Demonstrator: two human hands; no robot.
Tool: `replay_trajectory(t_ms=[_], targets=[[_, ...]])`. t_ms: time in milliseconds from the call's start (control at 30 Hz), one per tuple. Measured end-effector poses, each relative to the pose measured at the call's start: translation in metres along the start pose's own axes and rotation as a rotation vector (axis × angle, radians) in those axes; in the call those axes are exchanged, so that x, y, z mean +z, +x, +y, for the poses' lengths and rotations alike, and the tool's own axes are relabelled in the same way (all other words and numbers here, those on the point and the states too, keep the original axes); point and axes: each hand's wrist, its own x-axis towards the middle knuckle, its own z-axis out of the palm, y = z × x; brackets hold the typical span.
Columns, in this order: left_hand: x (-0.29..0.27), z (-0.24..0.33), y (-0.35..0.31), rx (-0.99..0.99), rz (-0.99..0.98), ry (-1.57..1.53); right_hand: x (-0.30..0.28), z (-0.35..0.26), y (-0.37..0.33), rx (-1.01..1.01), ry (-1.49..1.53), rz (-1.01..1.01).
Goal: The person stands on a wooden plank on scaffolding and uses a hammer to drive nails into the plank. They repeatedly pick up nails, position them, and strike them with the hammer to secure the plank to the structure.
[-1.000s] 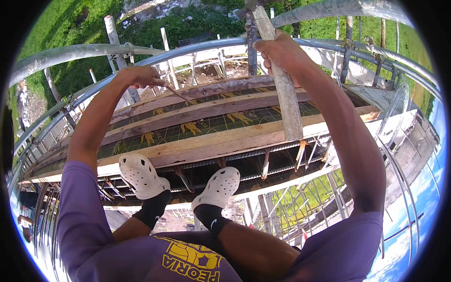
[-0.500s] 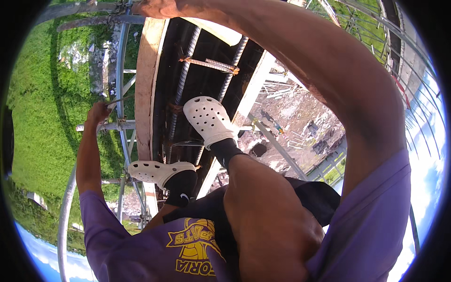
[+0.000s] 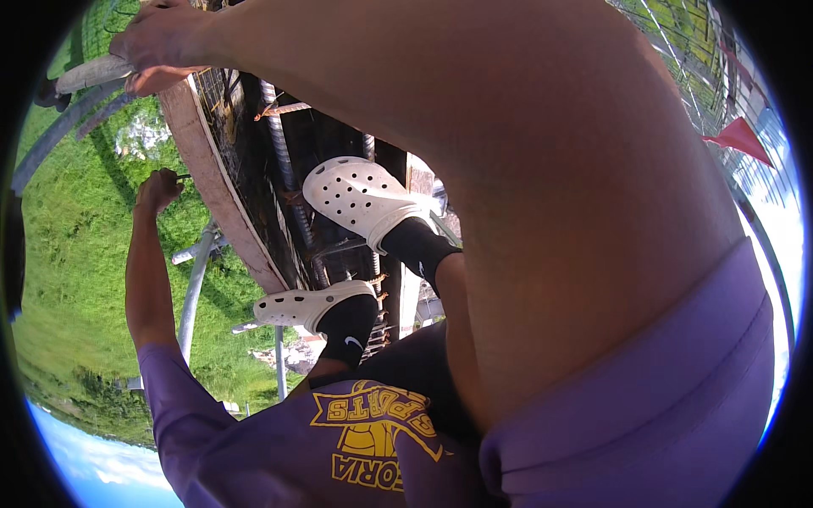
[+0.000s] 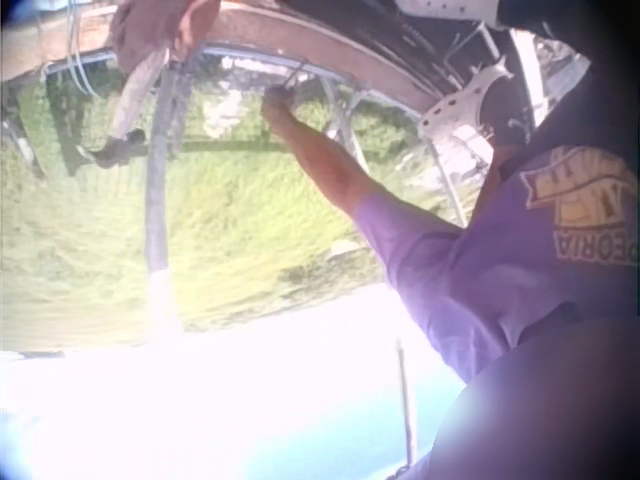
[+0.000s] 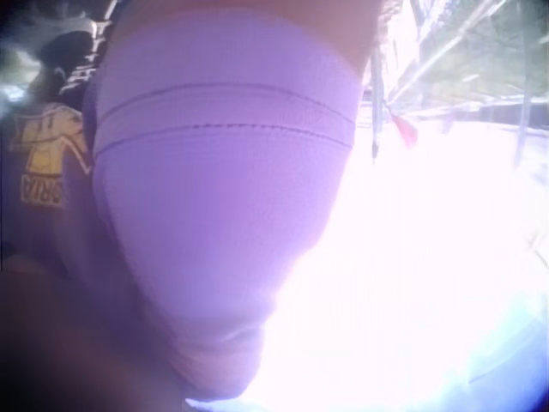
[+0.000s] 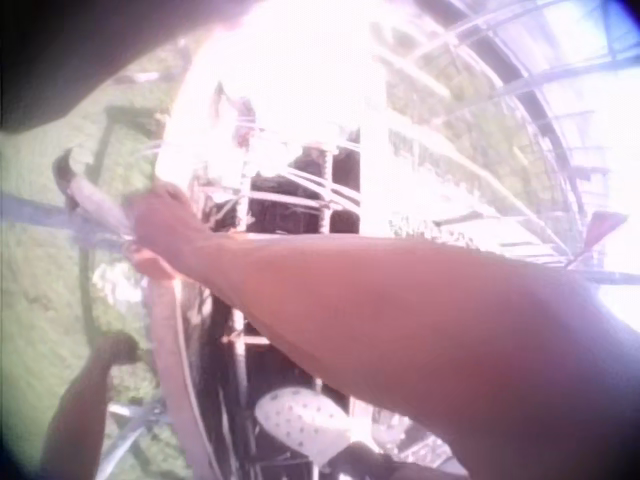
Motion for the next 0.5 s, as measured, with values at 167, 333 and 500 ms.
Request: replay_trajectory(t_ms=[167, 333, 500], targets=[[0.006, 0.0, -0.001, -0.085, -0.026, -0.147, -0.006, -0.01, -0.009, 0.09, -0.14, -0.049], [0.024, -0.016, 0.006, -0.142, -0.202, -0.415, -0.013, -0.015, -0.006, 0.151, -0.052, -0.178], [0.075, -0.019, -0.007, -0.191, -0.271, -0.765, -0.02, -0.019, -0.009, 0.153, -0.033, -0.065]])
